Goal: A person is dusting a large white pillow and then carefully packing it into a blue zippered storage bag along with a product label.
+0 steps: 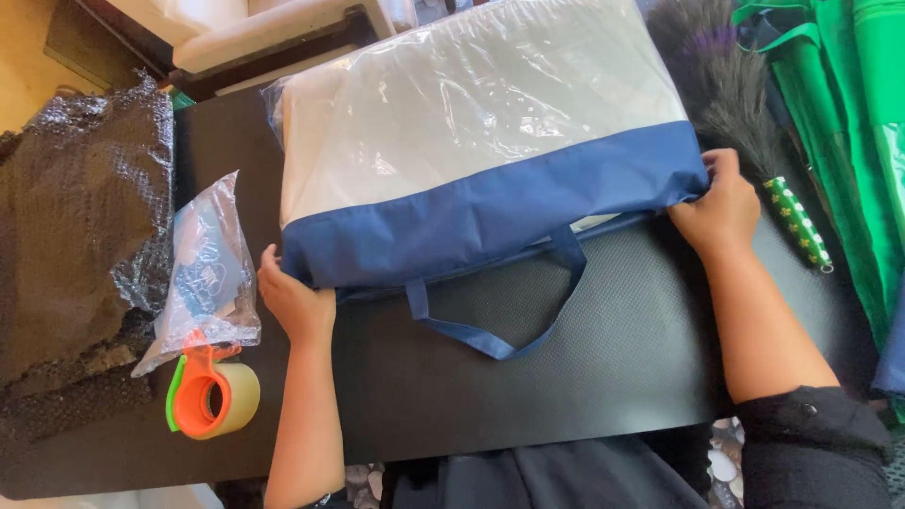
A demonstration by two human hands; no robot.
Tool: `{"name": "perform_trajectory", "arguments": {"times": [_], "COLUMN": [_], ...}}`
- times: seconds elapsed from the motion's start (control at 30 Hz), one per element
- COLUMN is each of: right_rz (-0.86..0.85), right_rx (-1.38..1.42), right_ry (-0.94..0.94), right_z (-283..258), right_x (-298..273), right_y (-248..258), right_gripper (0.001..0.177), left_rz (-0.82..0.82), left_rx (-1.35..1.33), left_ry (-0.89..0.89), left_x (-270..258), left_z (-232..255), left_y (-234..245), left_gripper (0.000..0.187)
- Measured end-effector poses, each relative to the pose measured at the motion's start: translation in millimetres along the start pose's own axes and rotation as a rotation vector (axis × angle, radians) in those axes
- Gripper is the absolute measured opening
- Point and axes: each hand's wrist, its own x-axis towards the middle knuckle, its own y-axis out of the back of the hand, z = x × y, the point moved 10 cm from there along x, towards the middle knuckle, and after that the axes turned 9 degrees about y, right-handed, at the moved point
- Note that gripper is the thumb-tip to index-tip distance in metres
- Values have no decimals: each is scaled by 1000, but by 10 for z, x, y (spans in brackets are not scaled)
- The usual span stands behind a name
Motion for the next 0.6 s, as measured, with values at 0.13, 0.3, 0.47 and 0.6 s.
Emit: {"name": "perform_trajectory", "arguments": {"times": [0.13,0.3,0.47,0.6], "right_rz": [375,383,261,188], "right_rx": [168,142,114,-55], "right_ry": [552,956,1153,994], "right_z": [-732,-1398,-1729,-1530], "right_x": [-210,-590,-905,-805], "right_y": [645,439,-80,-369], "right_gripper": [66,36,31,5], "left_rz": [375,274,48,-287], "left_rx": [24,81,-6,52], "left_ry": [-585,-797,-931,-683], "left_x": [-597,-1155,-1458,-1384], "left_z": [610,729,1099,933], "left_y": [494,61,-267,-726], "left_gripper": [66,35,18,37]}}
